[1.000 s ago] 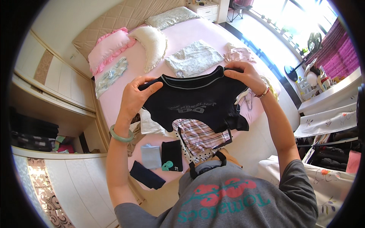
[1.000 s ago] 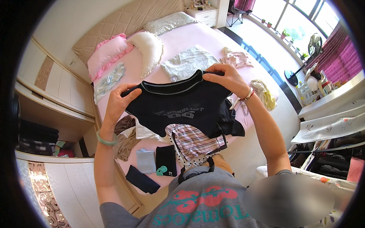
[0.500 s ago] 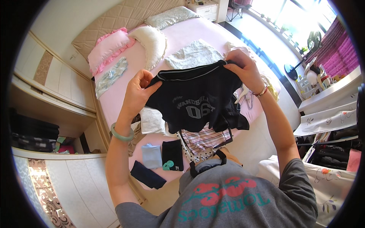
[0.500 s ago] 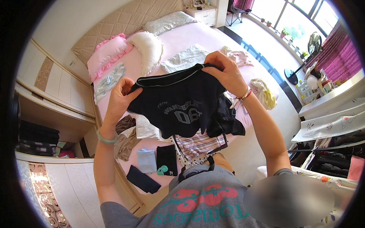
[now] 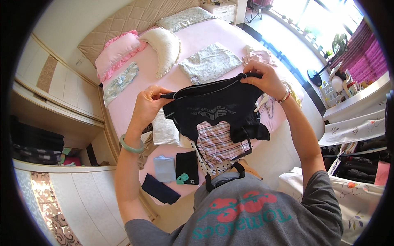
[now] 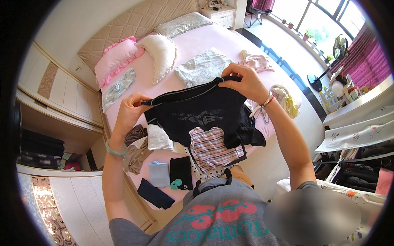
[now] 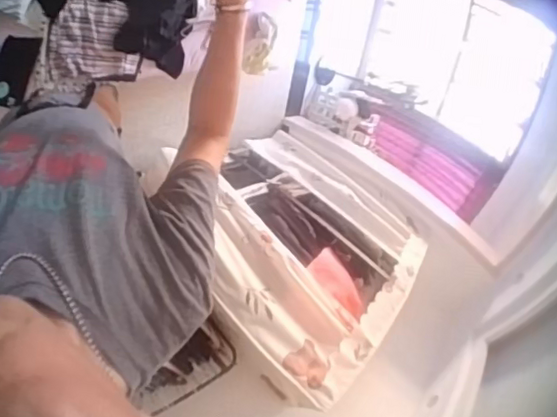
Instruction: The person folds several pieces of clothing on a bed, including a black t-shirt, a dark blue t-shirt, a black t-shirt with a logo, and a striped t-shirt. They smooth out each item, fold the sleeves and body, and place the folded garments into a neat stack.
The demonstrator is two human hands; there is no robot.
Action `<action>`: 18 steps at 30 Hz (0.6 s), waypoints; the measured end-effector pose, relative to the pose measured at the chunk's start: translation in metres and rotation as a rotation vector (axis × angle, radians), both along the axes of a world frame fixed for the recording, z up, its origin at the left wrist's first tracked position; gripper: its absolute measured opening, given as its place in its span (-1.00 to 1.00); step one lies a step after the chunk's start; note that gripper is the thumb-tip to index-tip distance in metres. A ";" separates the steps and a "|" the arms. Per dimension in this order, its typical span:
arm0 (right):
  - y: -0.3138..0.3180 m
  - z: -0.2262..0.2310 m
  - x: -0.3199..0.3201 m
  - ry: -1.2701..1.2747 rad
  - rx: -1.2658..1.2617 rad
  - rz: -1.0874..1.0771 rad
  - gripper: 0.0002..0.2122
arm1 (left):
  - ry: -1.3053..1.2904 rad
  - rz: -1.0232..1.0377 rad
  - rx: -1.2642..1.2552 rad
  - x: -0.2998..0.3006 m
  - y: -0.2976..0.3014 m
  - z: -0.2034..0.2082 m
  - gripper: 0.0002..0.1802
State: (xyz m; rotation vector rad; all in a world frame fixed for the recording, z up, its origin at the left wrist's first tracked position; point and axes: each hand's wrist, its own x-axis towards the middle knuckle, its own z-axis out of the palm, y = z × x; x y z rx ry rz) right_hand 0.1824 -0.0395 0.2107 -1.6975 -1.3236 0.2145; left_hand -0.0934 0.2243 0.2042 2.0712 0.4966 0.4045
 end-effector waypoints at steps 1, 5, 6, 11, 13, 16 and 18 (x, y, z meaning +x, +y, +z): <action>0.000 0.001 0.000 0.001 -0.013 -0.033 -0.78 | -0.100 -0.012 0.013 0.003 -0.001 -0.001 -0.86; 0.009 -0.005 0.004 0.063 0.084 -0.098 -0.80 | -0.146 0.032 -0.156 0.008 0.003 0.001 -0.89; 0.010 -0.005 0.003 0.055 0.089 -0.132 -0.81 | -0.156 0.065 -0.166 0.012 0.003 0.001 -0.90; 0.022 -0.013 -0.008 0.158 0.288 -0.216 -0.84 | -0.154 0.233 0.659 0.014 -0.001 0.012 -0.89; 0.024 -0.011 -0.016 0.091 0.318 -0.260 -0.85 | -0.055 0.286 0.407 0.012 -0.004 0.017 -0.88; 0.023 -0.006 -0.020 -0.045 0.273 -0.312 -0.85 | 0.032 0.316 -0.021 0.013 -0.013 0.029 -0.85; 0.024 -0.005 -0.020 -0.116 0.261 -0.312 -0.85 | -0.018 0.298 -0.246 0.013 -0.015 0.029 -0.83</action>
